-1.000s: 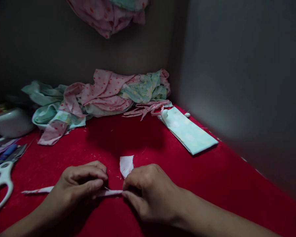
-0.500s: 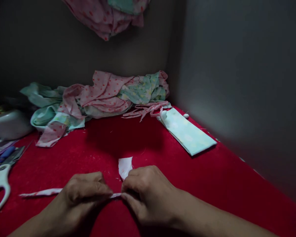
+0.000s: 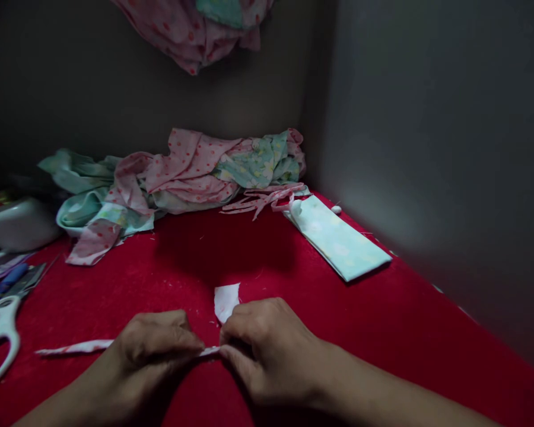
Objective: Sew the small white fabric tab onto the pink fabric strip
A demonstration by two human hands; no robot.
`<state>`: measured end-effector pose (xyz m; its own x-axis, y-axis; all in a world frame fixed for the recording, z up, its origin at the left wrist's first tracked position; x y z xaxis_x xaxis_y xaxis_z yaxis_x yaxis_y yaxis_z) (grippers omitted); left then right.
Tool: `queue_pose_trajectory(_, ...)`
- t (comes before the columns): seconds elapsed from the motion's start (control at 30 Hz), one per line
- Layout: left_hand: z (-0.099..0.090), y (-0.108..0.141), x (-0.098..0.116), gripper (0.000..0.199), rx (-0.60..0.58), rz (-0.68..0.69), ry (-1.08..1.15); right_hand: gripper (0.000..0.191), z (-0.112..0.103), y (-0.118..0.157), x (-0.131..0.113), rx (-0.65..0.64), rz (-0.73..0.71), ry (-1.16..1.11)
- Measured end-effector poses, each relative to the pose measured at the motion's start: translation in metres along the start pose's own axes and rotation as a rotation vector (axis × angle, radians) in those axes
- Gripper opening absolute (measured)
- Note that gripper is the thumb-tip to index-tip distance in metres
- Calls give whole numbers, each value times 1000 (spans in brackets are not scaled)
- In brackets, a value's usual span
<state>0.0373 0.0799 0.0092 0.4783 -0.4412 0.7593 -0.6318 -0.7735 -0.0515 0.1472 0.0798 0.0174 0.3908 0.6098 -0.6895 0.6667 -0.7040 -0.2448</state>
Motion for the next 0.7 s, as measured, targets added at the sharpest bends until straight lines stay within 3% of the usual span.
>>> queue_pose_trajectory(0.7, 1, -1, 2, 33, -14, 3, 19, 8, 4, -1, 3, -38, 12, 23)
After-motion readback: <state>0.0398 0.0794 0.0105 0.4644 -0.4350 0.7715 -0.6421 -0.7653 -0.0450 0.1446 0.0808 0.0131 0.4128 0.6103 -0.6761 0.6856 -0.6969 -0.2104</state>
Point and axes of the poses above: each hand's wrist, its own y-axis away from the middle knuckle, its own z-axis out of the palm, x = y × z, the point moved 8 cm from there along -y, towards the middle knuckle, and after that the axes turned 2 degrees about -y, right-handed, at the moved point
